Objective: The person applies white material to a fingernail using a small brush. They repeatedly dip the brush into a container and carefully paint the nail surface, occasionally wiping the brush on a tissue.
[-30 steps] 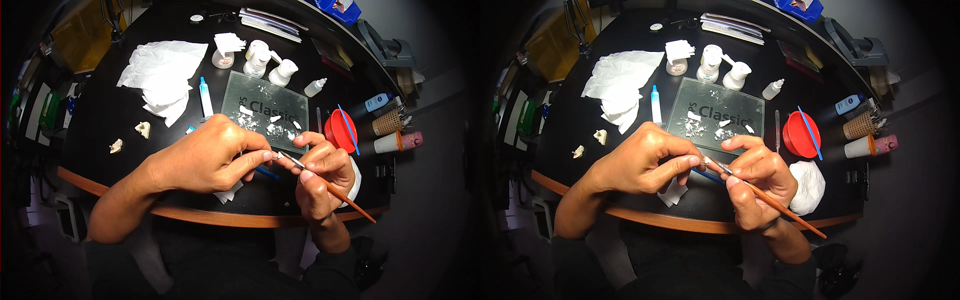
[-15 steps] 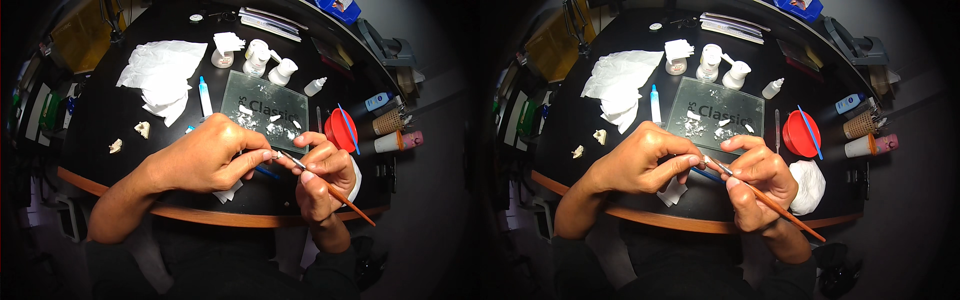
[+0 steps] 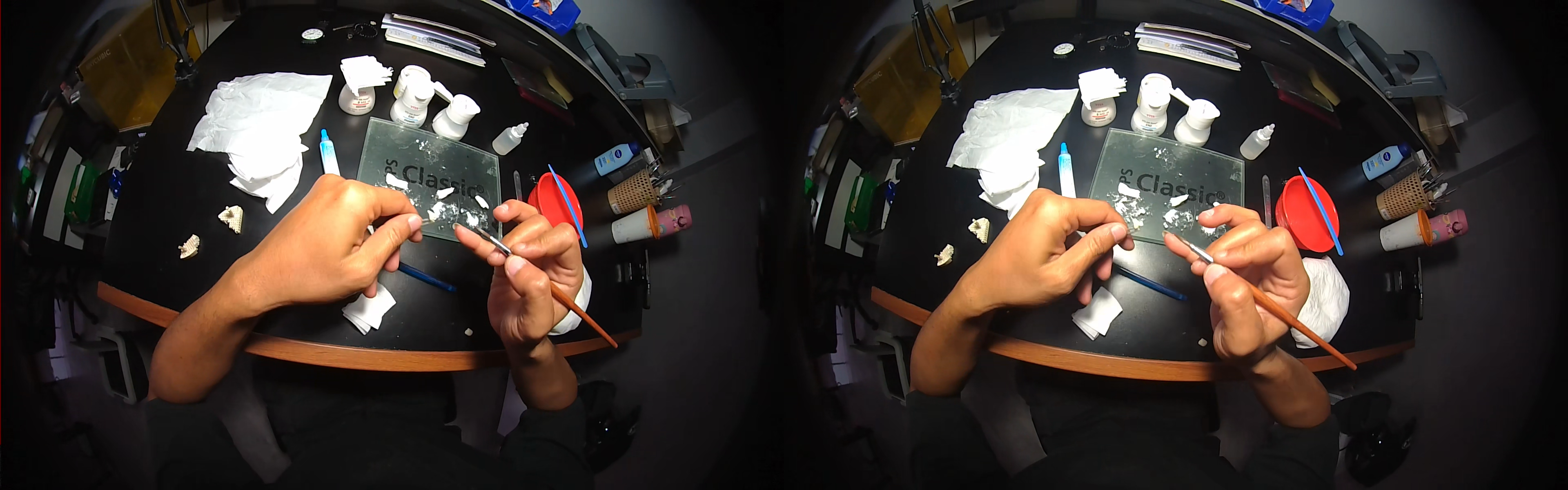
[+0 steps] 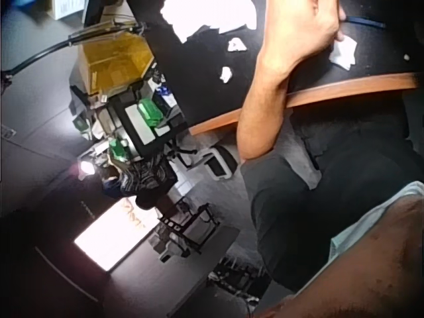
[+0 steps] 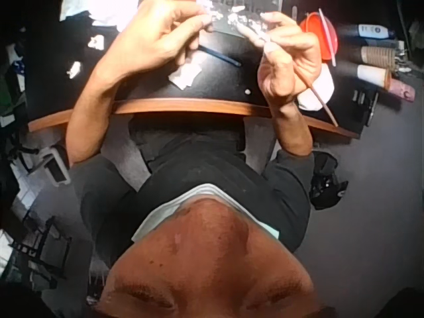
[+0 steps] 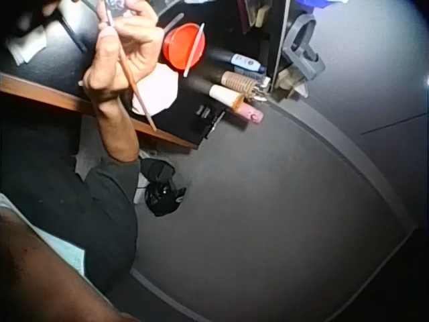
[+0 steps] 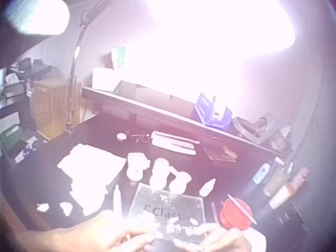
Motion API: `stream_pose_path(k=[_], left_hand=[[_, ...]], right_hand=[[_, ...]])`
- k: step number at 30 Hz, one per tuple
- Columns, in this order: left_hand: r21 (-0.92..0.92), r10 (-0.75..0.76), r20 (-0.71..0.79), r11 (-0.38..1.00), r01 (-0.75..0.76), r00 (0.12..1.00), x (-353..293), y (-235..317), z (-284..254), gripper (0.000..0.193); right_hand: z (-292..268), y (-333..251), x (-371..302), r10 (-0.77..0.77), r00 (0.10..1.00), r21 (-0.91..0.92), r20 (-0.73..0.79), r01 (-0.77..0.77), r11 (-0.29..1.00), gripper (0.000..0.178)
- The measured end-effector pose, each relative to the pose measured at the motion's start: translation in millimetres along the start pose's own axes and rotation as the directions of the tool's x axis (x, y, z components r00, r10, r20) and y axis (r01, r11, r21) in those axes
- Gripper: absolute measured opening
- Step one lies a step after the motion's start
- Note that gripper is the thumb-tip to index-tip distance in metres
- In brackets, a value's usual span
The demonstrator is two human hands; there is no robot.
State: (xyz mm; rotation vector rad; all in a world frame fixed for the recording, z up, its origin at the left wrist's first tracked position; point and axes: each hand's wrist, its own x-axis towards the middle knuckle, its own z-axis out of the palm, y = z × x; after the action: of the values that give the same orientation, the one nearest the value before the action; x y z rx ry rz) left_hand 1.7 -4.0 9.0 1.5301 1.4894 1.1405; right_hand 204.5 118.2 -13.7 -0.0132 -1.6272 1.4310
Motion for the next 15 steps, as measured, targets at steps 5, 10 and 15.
stream_pose_path(k=[5,10,15], left_hand=[[-0.202,-0.251,0.020,0.947,0.250,0.968,0.4,7.0,1.6,0.027],[-0.196,-0.239,0.011,0.952,0.237,0.971,-0.3,7.7,0.6,0.028],[-0.207,-0.249,0.007,0.947,0.245,0.968,-0.6,9.3,0.7,0.028]], right_hand=[[0.9,0.9,-1.5,0.066,0.997,-0.027,-0.047,-0.068,0.997,0.011],[-0.8,1.8,-1.9,0.049,0.999,-0.068,-0.010,-0.050,0.996,0.010],[-7.1,4.5,-2.8,0.065,0.998,-0.144,0.018,-0.062,0.988,0.009]])
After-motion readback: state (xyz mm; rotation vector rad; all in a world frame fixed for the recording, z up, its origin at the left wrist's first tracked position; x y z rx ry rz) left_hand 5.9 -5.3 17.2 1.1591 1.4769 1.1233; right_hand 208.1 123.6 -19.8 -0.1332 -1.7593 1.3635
